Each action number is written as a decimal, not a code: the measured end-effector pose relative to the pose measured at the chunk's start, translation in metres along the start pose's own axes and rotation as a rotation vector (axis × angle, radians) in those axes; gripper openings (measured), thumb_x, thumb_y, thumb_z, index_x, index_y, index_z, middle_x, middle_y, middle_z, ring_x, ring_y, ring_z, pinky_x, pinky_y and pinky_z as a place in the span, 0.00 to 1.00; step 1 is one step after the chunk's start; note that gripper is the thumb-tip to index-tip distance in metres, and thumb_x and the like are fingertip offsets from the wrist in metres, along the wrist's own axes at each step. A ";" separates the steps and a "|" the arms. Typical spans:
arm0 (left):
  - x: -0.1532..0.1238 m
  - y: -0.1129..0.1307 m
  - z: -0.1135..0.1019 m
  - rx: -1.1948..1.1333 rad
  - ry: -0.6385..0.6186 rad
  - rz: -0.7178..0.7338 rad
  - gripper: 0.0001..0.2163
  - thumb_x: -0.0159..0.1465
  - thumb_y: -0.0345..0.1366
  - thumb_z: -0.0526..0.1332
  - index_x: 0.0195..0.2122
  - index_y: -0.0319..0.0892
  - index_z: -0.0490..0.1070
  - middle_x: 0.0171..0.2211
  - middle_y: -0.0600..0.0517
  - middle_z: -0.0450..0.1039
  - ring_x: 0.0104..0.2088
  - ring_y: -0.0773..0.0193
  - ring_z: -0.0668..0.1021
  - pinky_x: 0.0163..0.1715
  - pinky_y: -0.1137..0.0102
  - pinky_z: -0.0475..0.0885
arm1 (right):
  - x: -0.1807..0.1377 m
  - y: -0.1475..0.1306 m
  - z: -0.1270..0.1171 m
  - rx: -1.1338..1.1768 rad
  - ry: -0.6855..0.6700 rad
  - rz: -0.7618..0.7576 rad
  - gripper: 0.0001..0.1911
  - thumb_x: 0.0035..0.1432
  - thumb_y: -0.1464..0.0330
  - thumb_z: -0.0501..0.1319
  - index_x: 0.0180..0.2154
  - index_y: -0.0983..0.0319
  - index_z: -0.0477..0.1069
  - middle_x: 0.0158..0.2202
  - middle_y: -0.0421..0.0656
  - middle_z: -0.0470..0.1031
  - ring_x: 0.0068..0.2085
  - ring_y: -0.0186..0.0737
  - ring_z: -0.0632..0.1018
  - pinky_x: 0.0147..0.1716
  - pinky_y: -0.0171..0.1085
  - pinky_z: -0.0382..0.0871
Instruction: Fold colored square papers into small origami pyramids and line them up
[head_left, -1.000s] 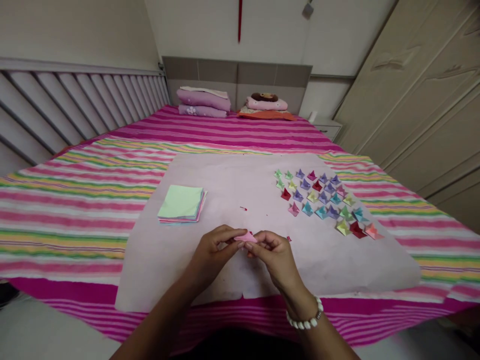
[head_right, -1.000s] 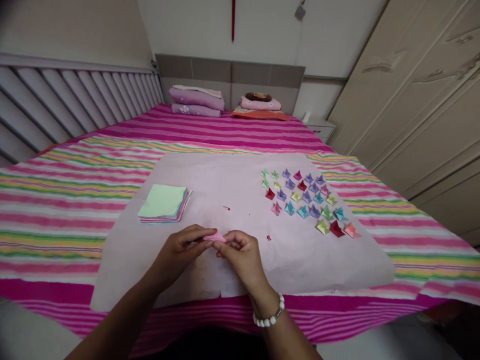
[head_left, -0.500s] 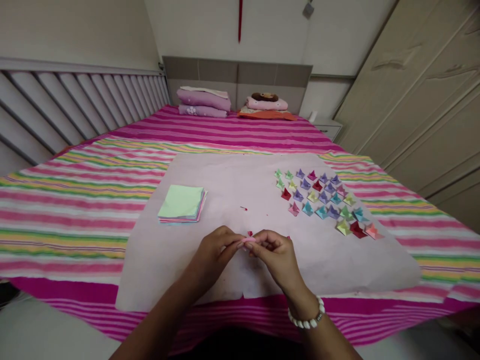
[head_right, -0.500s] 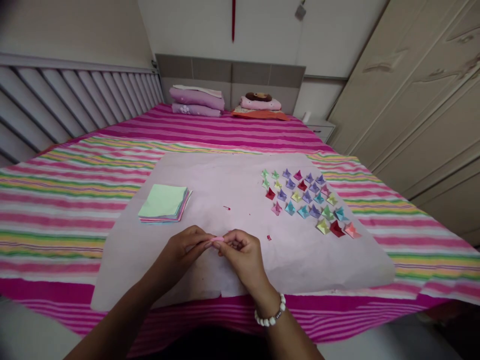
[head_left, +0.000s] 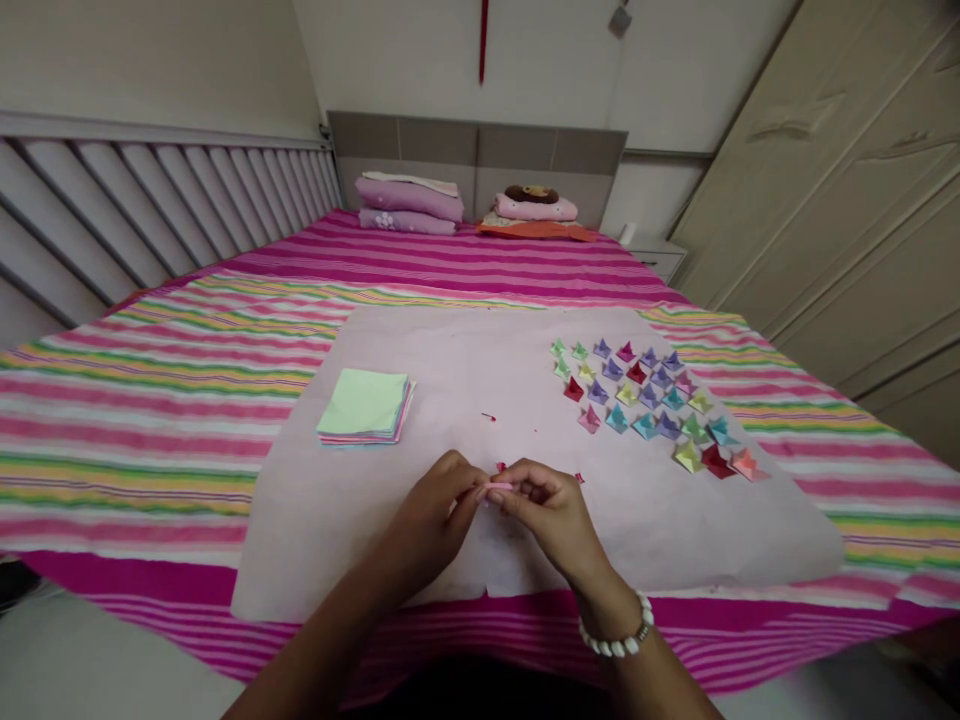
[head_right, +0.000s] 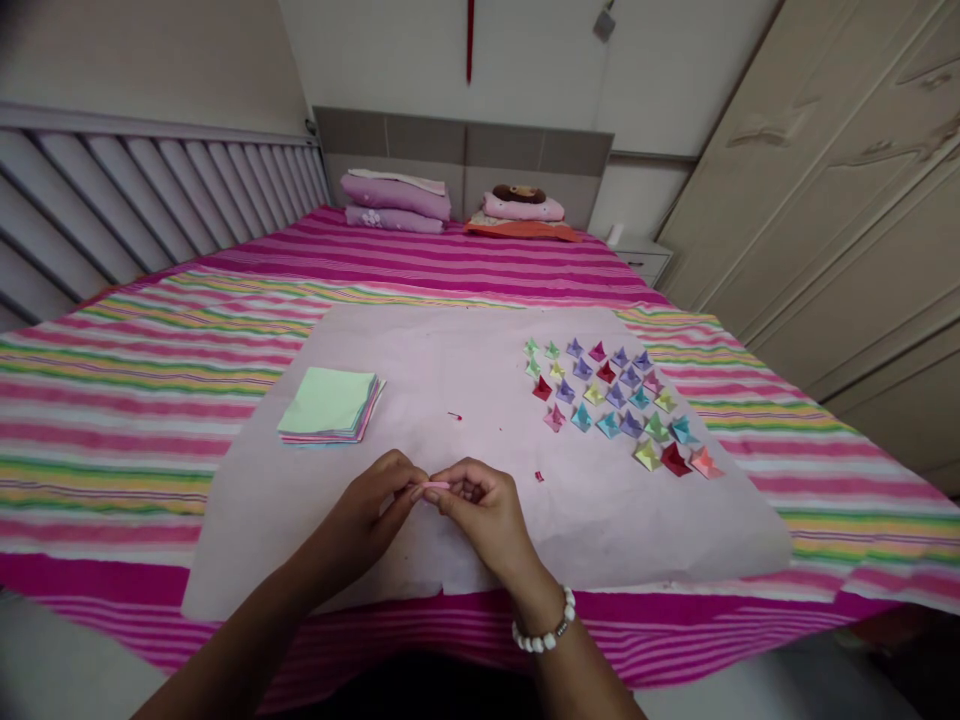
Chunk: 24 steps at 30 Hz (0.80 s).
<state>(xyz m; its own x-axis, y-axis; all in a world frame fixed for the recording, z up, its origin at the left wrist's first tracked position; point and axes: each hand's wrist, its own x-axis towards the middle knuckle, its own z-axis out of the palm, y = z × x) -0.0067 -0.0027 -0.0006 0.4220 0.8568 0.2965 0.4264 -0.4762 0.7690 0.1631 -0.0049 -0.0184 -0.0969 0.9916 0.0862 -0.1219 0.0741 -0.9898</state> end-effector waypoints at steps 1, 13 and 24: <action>0.000 0.000 0.001 -0.001 0.005 0.001 0.08 0.67 0.33 0.53 0.34 0.42 0.70 0.31 0.52 0.65 0.32 0.65 0.70 0.33 0.69 0.65 | 0.000 0.000 0.000 -0.016 0.006 -0.022 0.08 0.46 0.64 0.72 0.28 0.60 0.78 0.26 0.41 0.76 0.27 0.36 0.74 0.27 0.35 0.67; 0.007 -0.009 0.015 -0.325 0.163 -0.236 0.09 0.60 0.38 0.61 0.25 0.40 0.72 0.26 0.53 0.69 0.29 0.66 0.71 0.32 0.70 0.65 | 0.004 0.008 -0.002 0.125 0.004 0.024 0.08 0.49 0.65 0.68 0.24 0.61 0.75 0.23 0.40 0.74 0.27 0.35 0.71 0.30 0.35 0.63; 0.012 -0.008 0.018 -0.468 0.150 -0.368 0.13 0.59 0.44 0.60 0.24 0.41 0.73 0.22 0.54 0.71 0.29 0.64 0.73 0.32 0.69 0.67 | 0.008 0.014 0.001 0.161 0.155 0.110 0.08 0.43 0.65 0.70 0.21 0.61 0.74 0.19 0.37 0.70 0.22 0.32 0.64 0.24 0.33 0.57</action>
<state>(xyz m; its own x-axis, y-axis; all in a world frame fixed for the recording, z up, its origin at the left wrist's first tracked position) 0.0091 0.0078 -0.0132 0.1826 0.9831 0.0143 0.1115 -0.0352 0.9931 0.1597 0.0042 -0.0316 0.0327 0.9981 -0.0522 -0.2762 -0.0411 -0.9602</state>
